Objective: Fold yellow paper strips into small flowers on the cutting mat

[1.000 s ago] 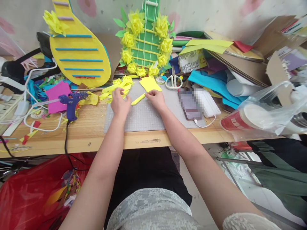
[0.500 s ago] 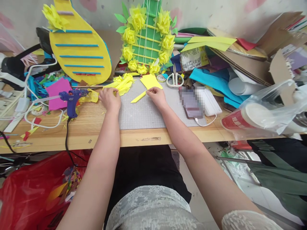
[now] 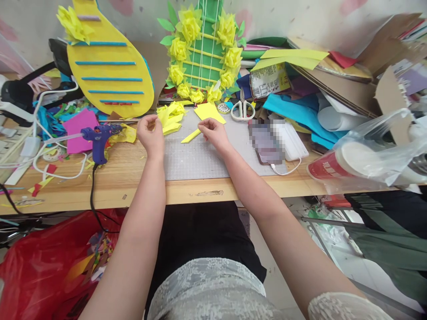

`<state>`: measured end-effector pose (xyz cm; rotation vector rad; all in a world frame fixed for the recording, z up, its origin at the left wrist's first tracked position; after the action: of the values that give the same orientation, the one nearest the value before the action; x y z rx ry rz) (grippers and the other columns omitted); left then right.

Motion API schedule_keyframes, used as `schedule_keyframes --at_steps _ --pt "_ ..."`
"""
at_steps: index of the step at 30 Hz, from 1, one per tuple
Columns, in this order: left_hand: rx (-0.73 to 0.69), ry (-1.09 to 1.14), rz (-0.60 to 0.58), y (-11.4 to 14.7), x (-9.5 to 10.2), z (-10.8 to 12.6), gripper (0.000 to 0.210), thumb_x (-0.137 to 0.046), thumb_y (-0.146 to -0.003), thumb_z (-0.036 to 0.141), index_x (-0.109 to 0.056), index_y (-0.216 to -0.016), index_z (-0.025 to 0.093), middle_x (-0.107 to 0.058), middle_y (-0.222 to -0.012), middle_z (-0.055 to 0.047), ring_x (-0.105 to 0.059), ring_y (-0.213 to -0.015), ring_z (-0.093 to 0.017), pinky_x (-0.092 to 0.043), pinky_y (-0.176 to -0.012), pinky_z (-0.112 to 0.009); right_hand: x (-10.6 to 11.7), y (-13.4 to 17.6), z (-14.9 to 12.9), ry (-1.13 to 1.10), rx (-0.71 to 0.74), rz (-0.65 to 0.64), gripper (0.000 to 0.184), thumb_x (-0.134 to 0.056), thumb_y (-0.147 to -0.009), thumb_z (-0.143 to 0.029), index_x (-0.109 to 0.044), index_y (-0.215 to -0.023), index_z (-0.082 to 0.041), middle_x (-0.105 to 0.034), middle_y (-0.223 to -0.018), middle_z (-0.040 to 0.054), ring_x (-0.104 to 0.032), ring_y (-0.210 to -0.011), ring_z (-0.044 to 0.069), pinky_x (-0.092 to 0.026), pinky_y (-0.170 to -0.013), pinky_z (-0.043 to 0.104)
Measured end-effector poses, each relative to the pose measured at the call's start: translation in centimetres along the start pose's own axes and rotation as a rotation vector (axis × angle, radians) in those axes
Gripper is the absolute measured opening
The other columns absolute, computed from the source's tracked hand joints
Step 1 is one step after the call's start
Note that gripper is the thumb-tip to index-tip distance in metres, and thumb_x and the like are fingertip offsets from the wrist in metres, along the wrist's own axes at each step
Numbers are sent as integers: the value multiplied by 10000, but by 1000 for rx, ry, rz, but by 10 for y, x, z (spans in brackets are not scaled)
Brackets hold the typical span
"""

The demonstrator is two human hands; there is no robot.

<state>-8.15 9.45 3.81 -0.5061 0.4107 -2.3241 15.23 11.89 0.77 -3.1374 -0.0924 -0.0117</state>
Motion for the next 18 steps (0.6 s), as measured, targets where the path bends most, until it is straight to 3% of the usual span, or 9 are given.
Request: schedule_keyframes --at_steps 3,6,11,15,18 --pt "48 98 -117 17 -21 7 87 -504 -850 192 -586 -881 191 -660 -927 -19 -644 -904 -112 -503 -834 -209 -19 8 -5 -130 -20 -99 236 -731 -657 -310 -601 -829 -212 -593 -737 -44 -546 -662 80 -426 -547 193" --pt "-39 86 -239 40 -36 29 61 -545 -841 206 -595 -875 195 -655 -960 -23 -635 -950 -121 -497 -865 -210 -34 13 -5 -208 -27 -131 338 -792 -590 -311 -579 -838 -225 -620 -804 -37 -579 -721 87 -482 -594 195" --pt "-133 117 -369 61 -43 53 85 -562 -846 243 -615 -903 211 -626 -1109 -55 -591 -1109 -151 -516 -844 -202 -31 11 4 -279 -81 -19 189 -703 -697 -232 -522 -751 -211 -594 -716 -54 -573 -674 73 -487 -607 192" --pt "97 188 -380 55 -48 33 128 -513 -885 290 -583 -961 214 -643 -1042 -43 -656 -914 -125 -536 -762 -200 -21 10 6 -313 -150 34 135 -655 -730 -186 -535 -789 -198 -597 -714 -57 -575 -648 62 -470 -581 177" --pt "271 216 -505 60 -62 20 147 -563 -841 260 -556 -981 220 -647 -919 -17 -660 -762 -117 -521 -600 -180 -14 11 1 -333 -149 55 143 -653 -736 -180 -520 -784 -200 -584 -697 -67 -572 -638 51 -466 -579 161"
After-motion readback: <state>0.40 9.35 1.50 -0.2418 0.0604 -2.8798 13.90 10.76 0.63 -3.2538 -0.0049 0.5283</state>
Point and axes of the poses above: each hand's wrist, its own y-axis away from the middle knuckle, its own x-axis out of the back of the hand, z = x × y, the point moved 9 cm from there along -y, towards the middle knuckle
